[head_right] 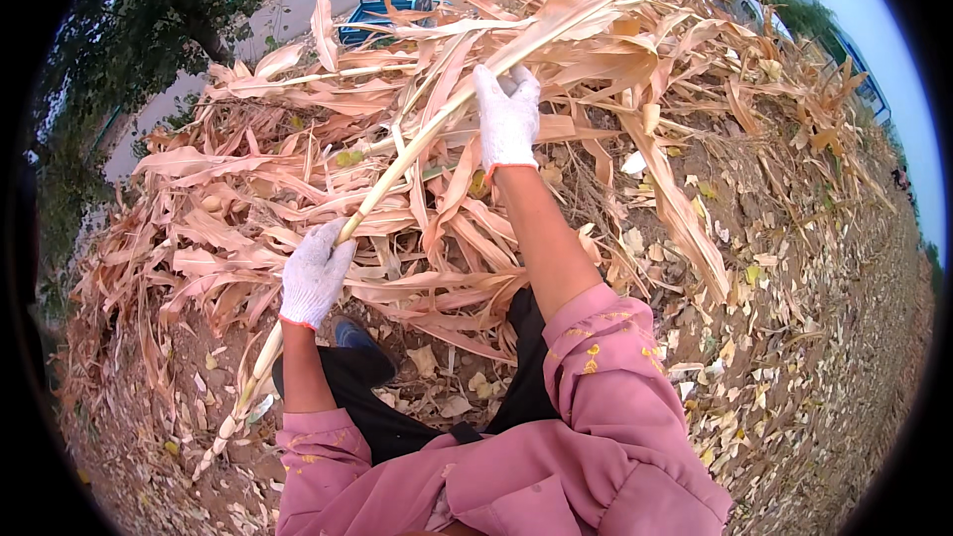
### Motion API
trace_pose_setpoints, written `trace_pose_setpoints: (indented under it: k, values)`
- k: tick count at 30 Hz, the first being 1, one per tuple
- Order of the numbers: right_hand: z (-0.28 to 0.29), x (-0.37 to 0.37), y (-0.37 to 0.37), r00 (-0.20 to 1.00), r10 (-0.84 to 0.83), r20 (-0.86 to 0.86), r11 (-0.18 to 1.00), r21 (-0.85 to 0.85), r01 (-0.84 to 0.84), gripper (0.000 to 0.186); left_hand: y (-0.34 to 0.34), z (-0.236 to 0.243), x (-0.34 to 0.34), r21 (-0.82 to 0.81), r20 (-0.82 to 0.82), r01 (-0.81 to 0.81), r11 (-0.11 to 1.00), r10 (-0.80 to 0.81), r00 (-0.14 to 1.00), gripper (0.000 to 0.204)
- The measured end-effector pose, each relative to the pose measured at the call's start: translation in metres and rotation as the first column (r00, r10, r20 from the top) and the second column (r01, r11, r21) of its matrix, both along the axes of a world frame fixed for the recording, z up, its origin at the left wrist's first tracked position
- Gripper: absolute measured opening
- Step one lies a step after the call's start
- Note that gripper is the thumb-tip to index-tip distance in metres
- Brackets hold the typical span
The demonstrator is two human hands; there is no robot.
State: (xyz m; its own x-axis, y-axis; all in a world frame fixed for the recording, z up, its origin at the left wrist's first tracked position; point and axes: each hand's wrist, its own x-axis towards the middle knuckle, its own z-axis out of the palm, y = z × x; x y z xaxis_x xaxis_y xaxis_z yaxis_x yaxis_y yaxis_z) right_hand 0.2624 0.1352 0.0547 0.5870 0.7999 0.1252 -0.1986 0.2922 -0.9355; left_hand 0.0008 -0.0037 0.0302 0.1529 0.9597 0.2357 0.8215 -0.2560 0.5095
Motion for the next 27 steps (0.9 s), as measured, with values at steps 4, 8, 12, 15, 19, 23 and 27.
trace_pose_setpoints:
  k: [4,8,12,15,19,23,27]
  values:
    - [0.002,0.011,-0.003,0.975,0.127,-0.181,0.979,-0.133,-0.152,0.017,-0.003,0.004,0.005,-0.083,0.015,-0.026,0.996,0.027,1.0,0.033]
    - [-0.004,0.019,0.002,0.993,0.101,-0.055,0.993,-0.063,-0.105,0.015,0.0,-0.002,0.005,-0.123,0.026,-0.011,0.992,0.014,1.0,0.035]
    - [-0.002,0.015,-0.001,0.993,0.103,-0.062,0.994,-0.035,-0.105,0.01,-0.002,-0.004,0.007,-0.133,0.001,-0.054,0.99,0.055,0.998,0.035]
    - [-0.004,0.007,-0.004,0.993,0.113,0.045,0.991,0.068,-0.116,0.01,-0.002,-0.001,0.004,-0.13,0.015,-0.069,0.989,0.072,0.997,0.035]
    - [0.001,-0.005,-0.016,0.706,-0.066,0.705,0.989,0.137,-0.045,0.013,-0.001,-0.001,0.003,-0.205,-0.039,-0.11,0.973,0.104,0.994,0.036]
    - [0.008,-0.054,-0.057,0.32,-0.044,0.946,0.918,0.164,-0.36,0.015,0.003,-0.009,0.012,-0.206,-0.092,-0.089,0.975,0.071,0.993,0.038]
    - [0.001,-0.063,-0.063,0.343,0.058,0.938,0.938,0.066,-0.339,0.016,0.008,0.005,0.022,-0.325,-0.149,-0.135,0.936,0.09,0.985,0.039]
